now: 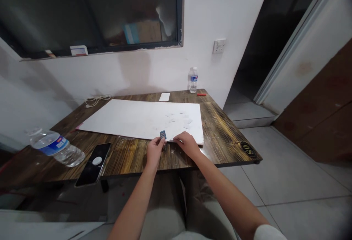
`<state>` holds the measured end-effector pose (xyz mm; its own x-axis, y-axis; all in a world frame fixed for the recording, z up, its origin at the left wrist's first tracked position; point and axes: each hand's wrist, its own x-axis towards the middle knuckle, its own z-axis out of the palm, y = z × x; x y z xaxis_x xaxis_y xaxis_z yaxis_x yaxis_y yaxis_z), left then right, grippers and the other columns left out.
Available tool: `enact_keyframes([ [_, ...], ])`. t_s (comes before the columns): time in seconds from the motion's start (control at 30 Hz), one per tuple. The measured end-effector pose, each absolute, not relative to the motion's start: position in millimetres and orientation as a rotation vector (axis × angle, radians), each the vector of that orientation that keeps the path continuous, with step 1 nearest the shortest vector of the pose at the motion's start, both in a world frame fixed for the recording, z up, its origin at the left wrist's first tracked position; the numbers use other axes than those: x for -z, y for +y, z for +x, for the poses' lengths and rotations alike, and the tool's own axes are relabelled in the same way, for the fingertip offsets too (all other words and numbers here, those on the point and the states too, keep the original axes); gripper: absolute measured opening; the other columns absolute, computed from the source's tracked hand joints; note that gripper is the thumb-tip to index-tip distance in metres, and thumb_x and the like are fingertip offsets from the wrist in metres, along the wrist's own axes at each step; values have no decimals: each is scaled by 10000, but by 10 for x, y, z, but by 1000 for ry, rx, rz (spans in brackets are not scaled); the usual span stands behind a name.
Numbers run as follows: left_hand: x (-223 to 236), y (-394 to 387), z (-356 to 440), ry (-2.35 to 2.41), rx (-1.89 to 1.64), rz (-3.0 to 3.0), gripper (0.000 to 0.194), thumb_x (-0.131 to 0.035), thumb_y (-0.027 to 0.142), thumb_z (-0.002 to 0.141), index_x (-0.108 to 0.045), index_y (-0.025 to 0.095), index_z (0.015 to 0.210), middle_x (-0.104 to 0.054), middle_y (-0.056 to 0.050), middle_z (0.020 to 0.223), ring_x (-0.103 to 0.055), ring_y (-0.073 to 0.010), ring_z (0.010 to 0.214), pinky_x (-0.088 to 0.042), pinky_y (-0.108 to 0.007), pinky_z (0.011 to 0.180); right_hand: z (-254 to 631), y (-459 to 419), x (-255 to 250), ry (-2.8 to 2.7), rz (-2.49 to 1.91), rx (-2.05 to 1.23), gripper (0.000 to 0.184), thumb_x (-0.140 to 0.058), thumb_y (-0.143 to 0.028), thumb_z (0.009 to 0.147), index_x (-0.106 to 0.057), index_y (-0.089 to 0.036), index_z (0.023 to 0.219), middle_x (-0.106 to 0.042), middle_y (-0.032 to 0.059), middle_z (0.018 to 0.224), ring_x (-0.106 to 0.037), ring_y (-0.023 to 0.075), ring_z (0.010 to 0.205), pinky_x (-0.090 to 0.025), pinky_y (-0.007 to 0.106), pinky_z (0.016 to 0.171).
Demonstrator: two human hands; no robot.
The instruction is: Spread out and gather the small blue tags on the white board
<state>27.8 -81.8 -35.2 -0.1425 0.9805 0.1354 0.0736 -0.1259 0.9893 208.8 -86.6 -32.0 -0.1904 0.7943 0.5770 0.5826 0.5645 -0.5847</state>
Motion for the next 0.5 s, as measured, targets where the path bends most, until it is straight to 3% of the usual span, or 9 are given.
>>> enact_keyframes([
  [0.37, 177, -932, 361, 1448, -1045, 1802, 206, -642, 308, 779, -780, 187, 872, -770, -67, 888, -698, -235, 824, -505, -327, 778, 2127, -942, 250, -1575, -925, -423, 123, -599, -283, 901, -698, -219, 868, -687, 29, 802, -620, 146, 632, -530, 293, 645],
  [0.5, 182, -943, 357, 1374, -964, 1823, 177, -654, 294, 769, -784, 205, 849, -771, -43, 858, -695, -230, 811, -517, -323, 780, 2129, -958, 233, -1611, -899, -372, 108, -622, -254, 885, -682, -215, 804, -653, 21, 765, -602, 149, 677, -509, 279, 640],
])
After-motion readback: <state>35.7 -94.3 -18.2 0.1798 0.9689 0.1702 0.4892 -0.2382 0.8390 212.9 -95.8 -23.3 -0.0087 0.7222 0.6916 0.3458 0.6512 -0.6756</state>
